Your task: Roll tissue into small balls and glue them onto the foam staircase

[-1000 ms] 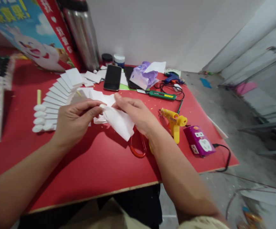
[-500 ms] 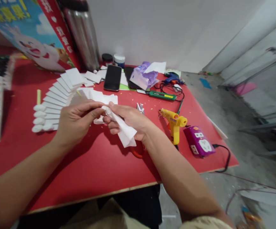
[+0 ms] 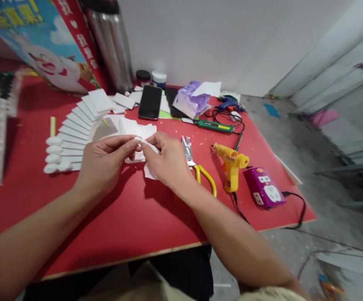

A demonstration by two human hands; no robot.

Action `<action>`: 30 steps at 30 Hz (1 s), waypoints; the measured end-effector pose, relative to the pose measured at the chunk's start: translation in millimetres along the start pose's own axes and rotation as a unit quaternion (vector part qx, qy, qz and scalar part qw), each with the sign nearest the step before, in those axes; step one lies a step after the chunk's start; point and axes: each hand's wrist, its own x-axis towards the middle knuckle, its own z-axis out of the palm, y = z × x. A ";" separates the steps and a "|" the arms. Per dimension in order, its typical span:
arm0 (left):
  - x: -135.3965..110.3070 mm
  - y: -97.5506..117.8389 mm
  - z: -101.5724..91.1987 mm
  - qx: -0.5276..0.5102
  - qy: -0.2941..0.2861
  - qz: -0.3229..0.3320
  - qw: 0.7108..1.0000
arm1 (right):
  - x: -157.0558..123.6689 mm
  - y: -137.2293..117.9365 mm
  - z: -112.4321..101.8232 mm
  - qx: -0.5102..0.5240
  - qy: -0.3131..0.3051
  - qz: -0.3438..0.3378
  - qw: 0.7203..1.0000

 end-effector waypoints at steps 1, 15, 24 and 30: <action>-1.1 0.1 0.6 0.008 0.007 0.005 1.000 | -1.7 -0.2 1.7 -0.024 0.010 -0.009 1.000; -4.3 -5.1 -0.6 0.082 0.022 0.064 0.994 | 0.9 5.5 -0.5 -0.031 -0.028 -0.005 0.999; -5.0 -6.5 -0.1 0.168 0.031 0.237 0.956 | -7.8 -7.3 -0.5 -0.060 0.003 -0.020 0.998; -6.9 -9.0 -3.8 0.254 -0.008 0.293 0.922 | -8.4 -9.7 -3.8 -0.080 0.000 -0.049 0.996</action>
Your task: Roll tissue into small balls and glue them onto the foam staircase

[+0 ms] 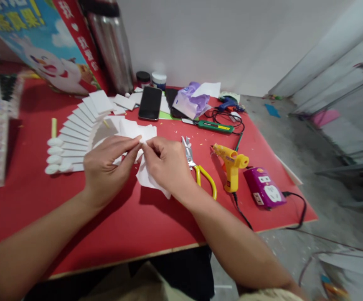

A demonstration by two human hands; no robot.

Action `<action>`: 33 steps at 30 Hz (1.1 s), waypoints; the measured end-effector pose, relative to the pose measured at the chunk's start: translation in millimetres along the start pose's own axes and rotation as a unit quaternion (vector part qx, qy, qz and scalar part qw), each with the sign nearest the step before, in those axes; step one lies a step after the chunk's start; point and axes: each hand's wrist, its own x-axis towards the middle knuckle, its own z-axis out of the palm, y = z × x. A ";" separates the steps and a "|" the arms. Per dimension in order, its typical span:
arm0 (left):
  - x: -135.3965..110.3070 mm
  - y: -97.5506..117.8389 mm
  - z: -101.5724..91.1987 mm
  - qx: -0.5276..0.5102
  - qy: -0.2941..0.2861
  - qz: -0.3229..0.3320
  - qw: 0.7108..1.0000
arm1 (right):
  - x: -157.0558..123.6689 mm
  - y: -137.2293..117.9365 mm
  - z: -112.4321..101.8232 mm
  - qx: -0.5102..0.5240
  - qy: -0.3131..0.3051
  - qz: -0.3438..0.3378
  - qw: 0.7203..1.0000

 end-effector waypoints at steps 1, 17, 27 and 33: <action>-0.4 -0.3 0.2 0.005 -0.008 0.004 1.000 | 0.6 0.8 -1.0 -0.008 0.002 -0.009 1.000; 15.9 -6.5 -9.1 -0.202 -0.093 -0.155 0.963 | 9.9 10.8 -13.3 -0.075 -0.098 -0.041 0.992; 10.7 0.9 -5.7 -0.134 -0.079 -0.118 0.981 | 8.9 11.2 -7.7 -0.110 -0.053 -0.022 0.992; 14.7 -2.3 -7.2 -0.231 -0.089 -0.220 0.944 | 20.1 11.9 -16.2 0.287 -0.167 0.243 0.911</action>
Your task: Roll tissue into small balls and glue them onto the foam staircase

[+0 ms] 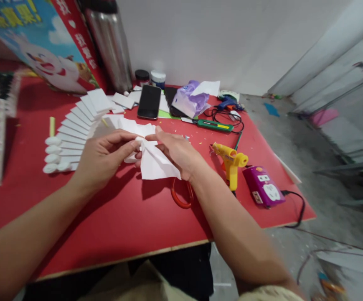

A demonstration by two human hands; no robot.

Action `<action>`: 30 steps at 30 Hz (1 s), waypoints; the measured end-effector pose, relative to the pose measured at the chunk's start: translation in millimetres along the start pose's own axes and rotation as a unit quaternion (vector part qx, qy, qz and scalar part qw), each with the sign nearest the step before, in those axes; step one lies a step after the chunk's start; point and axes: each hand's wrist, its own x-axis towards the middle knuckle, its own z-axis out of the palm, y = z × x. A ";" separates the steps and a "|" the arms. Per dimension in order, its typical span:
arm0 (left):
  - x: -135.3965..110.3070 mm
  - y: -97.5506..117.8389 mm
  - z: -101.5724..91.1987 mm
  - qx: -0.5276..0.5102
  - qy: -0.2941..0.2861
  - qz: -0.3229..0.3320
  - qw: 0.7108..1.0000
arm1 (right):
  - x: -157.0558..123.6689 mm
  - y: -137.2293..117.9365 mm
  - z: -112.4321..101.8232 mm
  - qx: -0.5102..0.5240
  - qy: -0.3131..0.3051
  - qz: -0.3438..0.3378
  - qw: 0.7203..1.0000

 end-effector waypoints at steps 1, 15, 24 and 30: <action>0.6 -0.8 -0.3 -0.016 -0.005 -0.009 1.000 | 0.5 -1.4 -0.7 0.042 -0.016 0.029 0.999; 1.0 -4.7 2.7 -0.108 0.024 -0.082 0.991 | 2.7 6.9 4.8 -0.019 0.047 -0.028 0.998; -0.5 -2.7 3.8 -0.076 0.021 -0.078 0.994 | 2.2 17.3 9.6 -0.285 0.151 -0.208 0.923; -3.5 -3.0 6.1 -0.050 0.042 -0.052 0.997 | -7.1 14.6 19.8 -0.297 0.177 -0.237 0.908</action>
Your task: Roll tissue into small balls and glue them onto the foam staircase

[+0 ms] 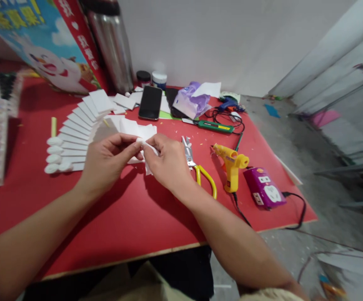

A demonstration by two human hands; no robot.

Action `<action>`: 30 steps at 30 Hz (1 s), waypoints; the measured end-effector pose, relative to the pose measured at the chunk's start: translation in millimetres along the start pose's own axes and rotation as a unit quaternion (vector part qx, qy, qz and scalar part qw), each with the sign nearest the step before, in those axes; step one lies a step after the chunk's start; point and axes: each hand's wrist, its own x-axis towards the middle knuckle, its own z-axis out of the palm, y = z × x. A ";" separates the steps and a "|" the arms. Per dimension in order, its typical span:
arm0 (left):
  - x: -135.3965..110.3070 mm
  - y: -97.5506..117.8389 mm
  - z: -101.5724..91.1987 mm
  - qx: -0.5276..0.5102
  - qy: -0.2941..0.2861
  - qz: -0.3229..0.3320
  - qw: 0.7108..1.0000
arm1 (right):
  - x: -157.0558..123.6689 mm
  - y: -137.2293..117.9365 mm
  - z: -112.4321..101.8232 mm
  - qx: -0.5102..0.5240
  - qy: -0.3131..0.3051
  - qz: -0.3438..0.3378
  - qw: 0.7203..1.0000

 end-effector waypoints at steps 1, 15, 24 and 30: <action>-0.7 -0.3 0.1 0.007 0.004 0.013 1.000 | -1.0 -1.6 0.2 -0.001 0.005 -0.008 1.000; -3.7 -0.7 3.0 0.048 0.038 0.100 0.993 | 2.0 3.5 -6.7 -0.062 0.001 -0.060 0.996; 8.7 11.2 -10.9 -0.066 -0.095 -0.084 0.990 | 9.2 7.9 -23.3 -0.072 -0.072 -0.120 0.988; 3.5 11.4 -10.3 -0.035 -0.111 -0.061 0.991 | 7.1 2.3 -23.2 -0.066 -0.060 -0.069 0.994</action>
